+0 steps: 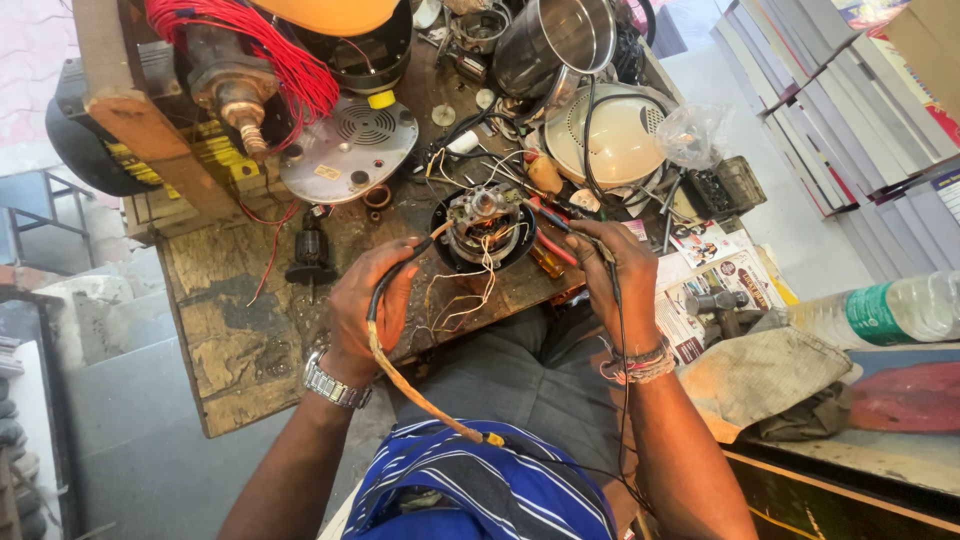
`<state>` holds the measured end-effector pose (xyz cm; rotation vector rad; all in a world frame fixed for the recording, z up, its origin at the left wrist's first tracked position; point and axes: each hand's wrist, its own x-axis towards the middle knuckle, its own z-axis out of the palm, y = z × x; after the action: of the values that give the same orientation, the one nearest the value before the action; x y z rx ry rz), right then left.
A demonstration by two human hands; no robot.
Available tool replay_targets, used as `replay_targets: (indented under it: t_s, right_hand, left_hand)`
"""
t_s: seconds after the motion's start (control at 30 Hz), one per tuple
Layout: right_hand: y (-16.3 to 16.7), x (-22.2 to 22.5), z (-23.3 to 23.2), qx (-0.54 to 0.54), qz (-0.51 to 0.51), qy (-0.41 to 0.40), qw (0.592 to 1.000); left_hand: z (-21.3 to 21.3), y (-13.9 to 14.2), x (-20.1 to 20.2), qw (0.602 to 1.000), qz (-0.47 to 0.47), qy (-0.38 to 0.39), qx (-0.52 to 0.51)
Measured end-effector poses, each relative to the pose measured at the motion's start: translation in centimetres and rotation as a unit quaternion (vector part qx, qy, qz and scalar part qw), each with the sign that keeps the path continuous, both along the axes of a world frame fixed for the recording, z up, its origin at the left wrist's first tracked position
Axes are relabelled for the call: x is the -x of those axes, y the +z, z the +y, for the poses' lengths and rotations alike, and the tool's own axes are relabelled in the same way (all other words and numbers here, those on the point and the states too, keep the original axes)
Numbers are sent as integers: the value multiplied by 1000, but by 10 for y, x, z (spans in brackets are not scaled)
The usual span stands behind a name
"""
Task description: The person cleans a small electrical component with a cloth, then uses a multimeter to test its continuity. They then use a screwdriver to adjust internal parts of the component. The person continues to manipulate the component and wires throughout the clip.
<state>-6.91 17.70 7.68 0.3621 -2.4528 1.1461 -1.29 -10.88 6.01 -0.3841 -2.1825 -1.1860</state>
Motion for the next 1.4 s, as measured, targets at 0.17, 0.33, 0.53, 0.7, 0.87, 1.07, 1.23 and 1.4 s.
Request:
replay_targets:
  t_s: [0.17,0.33,0.53,0.7,0.87,1.07,1.23,1.4]
  right_hand:
    - [0,1,2,-10,5,0,1000]
    - [0,-1,0,-10,8,2,1000]
    - [6,-3,0,-27,19,15,999]
    - [7,-4,-1,-24,10,4,1000]
    - [7,-5,-4,-25,19,8,999]
    - [10,-6,-4,-25,11,4,1000]
    - [9,-7,-4,-22,13,7,1000]
    - [8,-6,-5,-12,0,-2,1000]
  left_hand:
    - [0,-1,-1,1000,10,2,3]
    - [-2,0,0,1000,3,17,4]
    - [-2,1,1,1000,10,19,17]
    - [-1,0,1,999,14,33,30]
    - [-1,3,2,999,12,30,25]
    - [0,5,2,999,13,29,34]
    - [1,4,3,999,23,35,35]
    - [1,4,2,999,23,32,30]
